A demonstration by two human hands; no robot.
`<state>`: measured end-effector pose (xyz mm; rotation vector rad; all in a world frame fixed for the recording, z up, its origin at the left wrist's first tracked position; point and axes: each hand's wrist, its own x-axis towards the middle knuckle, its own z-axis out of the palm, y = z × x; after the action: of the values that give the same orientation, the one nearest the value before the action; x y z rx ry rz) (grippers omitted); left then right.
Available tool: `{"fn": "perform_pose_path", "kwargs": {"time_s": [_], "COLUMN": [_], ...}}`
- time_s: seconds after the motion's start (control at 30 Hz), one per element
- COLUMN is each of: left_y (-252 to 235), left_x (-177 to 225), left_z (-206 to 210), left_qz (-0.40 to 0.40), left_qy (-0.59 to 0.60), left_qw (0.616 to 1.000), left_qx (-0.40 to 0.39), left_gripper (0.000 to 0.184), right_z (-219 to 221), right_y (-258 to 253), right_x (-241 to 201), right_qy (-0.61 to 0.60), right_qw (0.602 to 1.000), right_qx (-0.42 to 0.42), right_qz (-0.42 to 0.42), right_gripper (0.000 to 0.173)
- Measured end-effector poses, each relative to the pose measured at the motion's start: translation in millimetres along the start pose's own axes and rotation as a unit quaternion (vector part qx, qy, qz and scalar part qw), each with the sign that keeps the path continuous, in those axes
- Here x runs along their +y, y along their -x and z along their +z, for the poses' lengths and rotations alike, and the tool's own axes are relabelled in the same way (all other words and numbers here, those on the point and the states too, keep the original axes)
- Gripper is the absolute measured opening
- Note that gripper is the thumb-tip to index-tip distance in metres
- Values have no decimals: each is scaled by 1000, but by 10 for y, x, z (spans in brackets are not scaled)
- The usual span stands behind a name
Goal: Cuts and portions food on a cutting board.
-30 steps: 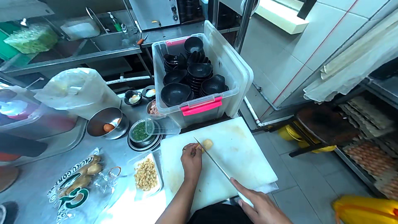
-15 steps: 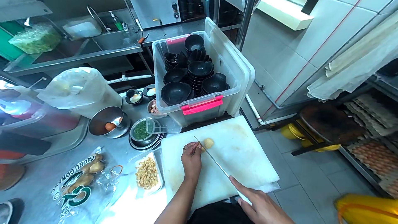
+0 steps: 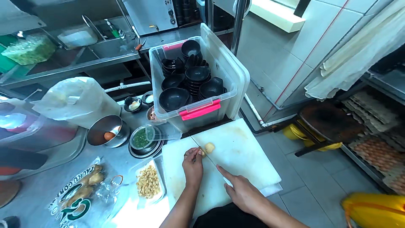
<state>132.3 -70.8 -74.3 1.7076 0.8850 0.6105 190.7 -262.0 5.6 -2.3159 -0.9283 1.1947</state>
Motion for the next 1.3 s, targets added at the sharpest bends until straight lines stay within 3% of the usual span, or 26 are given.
{"fn": "perform_pose_path", "kwargs": {"time_s": [0.37,0.63,1.13,1.3], "left_y": [7,40,52,63], "left_x": [-6,8,-2,-15], "left_z": [-29,5,47,59], "left_qz": [-48,-71,-74,-65], "left_qy": [47,97,105,107], "left_qw": [998,993,991,991], "left_qx": [6,20,41,44], "left_gripper": [21,19,18,20], "right_z": [75,52,59,30], "right_y": [559,793,829,800], "right_x": [560,435,460,431], "right_qy": [-31,-13,6,14], "right_qw": [999,996,991,995], "right_qx": [-5,54,73,56], "right_qz": [-11,-67,-110,-87], "right_gripper": [64,59,57,58]}}
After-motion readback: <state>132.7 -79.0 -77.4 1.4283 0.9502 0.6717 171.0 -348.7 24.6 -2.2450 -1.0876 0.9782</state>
